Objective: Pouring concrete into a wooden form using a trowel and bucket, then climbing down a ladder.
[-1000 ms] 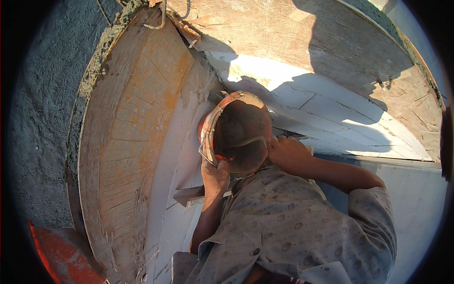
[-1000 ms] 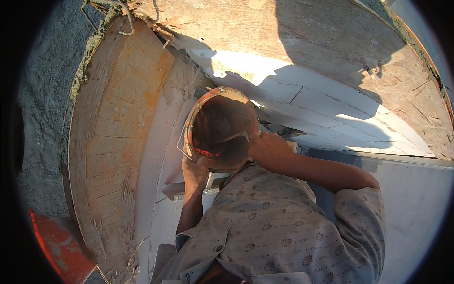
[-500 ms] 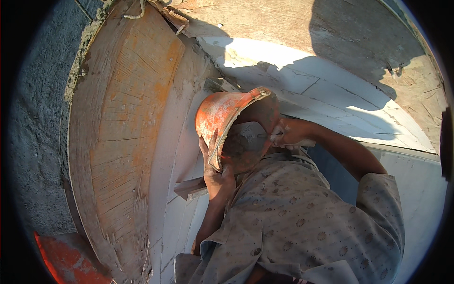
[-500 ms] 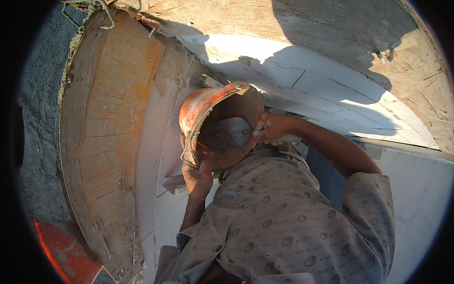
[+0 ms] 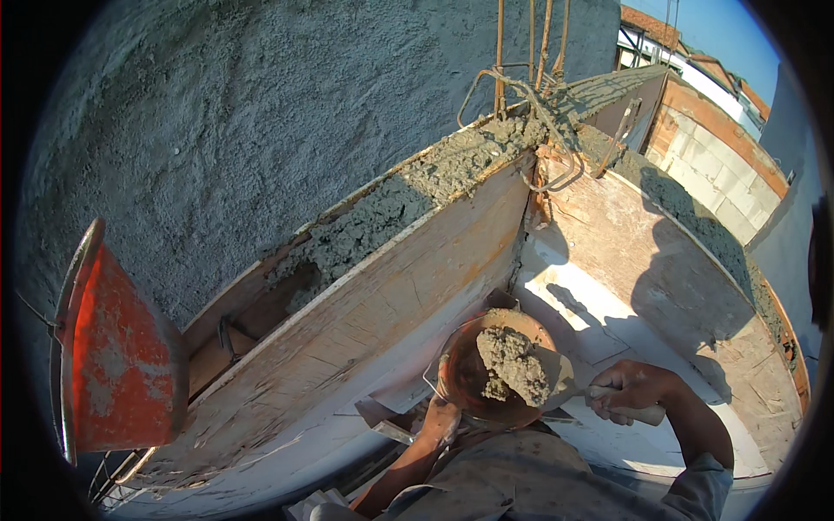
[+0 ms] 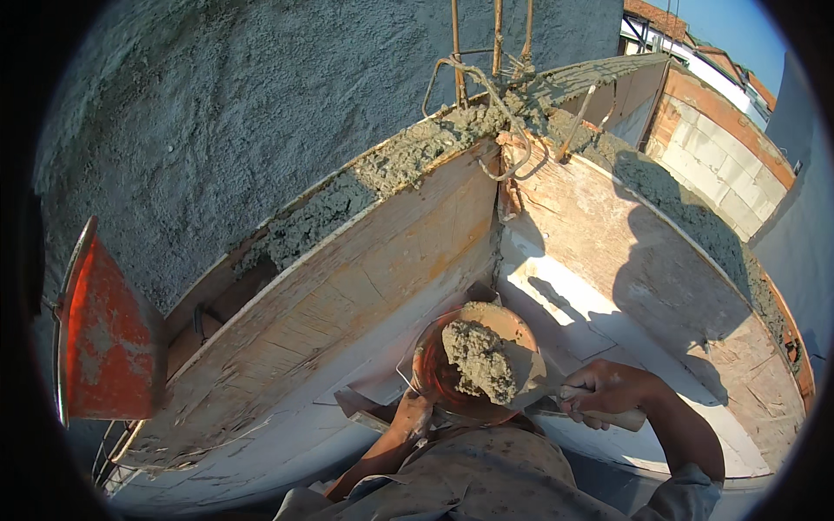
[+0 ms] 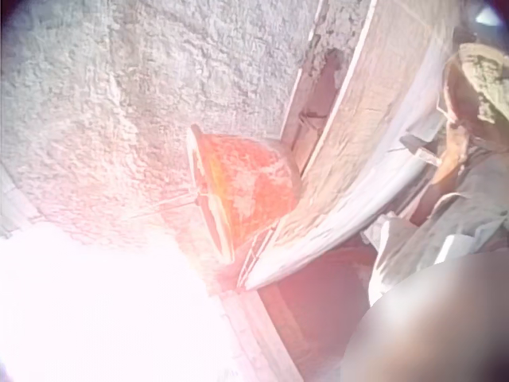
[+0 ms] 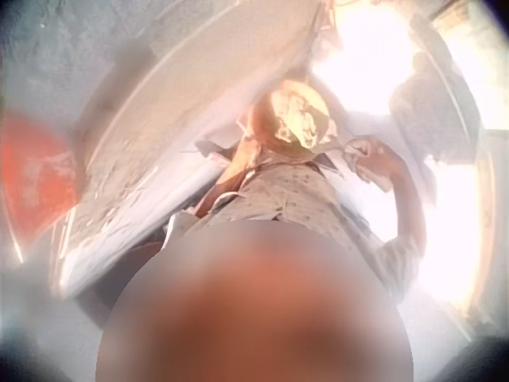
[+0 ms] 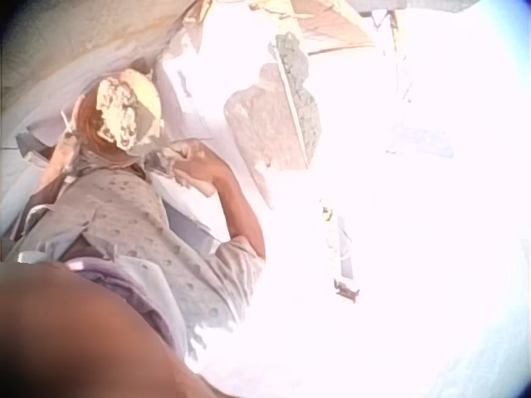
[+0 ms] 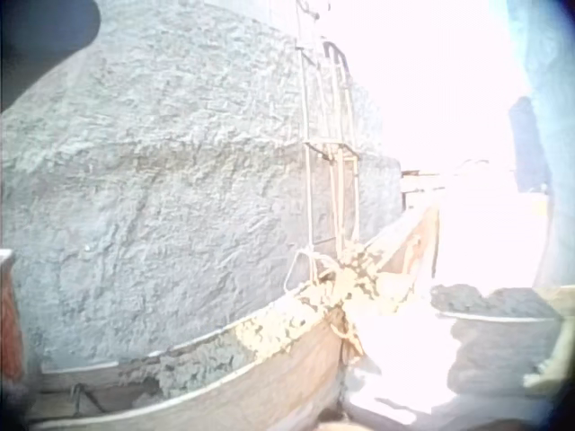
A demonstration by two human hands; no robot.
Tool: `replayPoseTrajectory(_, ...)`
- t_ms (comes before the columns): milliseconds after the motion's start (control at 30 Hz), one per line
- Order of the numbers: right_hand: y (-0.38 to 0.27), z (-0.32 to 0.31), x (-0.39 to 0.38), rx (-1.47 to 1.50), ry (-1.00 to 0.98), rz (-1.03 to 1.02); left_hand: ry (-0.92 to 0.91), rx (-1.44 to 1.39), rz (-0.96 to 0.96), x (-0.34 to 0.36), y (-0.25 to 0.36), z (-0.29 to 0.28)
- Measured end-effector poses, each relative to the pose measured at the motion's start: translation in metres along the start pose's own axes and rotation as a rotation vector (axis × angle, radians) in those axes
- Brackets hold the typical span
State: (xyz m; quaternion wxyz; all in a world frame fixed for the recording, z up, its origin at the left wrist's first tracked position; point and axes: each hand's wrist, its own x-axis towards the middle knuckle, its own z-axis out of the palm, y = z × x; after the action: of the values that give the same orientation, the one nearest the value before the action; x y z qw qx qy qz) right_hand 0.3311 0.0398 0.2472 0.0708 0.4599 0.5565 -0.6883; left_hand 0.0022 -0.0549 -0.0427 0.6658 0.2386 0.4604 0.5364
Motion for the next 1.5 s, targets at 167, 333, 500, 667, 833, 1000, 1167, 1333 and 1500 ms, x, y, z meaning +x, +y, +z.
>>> replayPoseTrajectory(167, -0.151, 0.0, -0.104, -0.238, 0.276, -0.273, -0.056, -0.015, 0.146, 0.005, 0.01, 0.033)
replayPoseTrajectory(333, -0.253, 0.012, -0.019, -0.858, 0.64, -0.896, 0.215, 0.02, 0.137, -0.015, 0.02, 0.047)
replayPoseTrajectory(500, -0.251, 0.021, -0.017, -1.493, 0.939, -1.149, 0.095, 0.087, 0.083, -0.019, 0.05, 0.059)
replayPoseTrajectory(667, -0.149, 0.004, -0.055, -1.156, 0.78, -1.084, 0.22, 0.184, 0.137, -0.032, 0.069, 0.057)
replayPoseTrajectory(833, -0.025, 0.013, 0.055, -1.4, 0.54, -0.016, 0.061, 0.122, 0.251, -0.024, 0.085, 0.075)
replayPoseTrajectory(1000, 0.07, 0.067, 0.097, -1.312, 0.567, -0.077, 0.05, 0.354, 0.144, -0.017, 0.091, 0.093)
replayPoseTrajectory(1167, 0.053, 0.061, 0.089, -1.183, 0.733, 0.001, 0.021, 0.656, 0.302, -0.023, 0.073, 0.1)
replayPoseTrajectory(1333, 0.083, 0.076, 0.091, -0.932, 0.537, 0.028, 0.08, 0.805, 0.346, -0.012, 0.072, 0.109)
replayPoseTrajectory(1500, 0.084, 0.071, 0.098, -0.839, 0.641, 0.019, 0.014, 0.946, 0.288, -0.019, 0.081, 0.119)
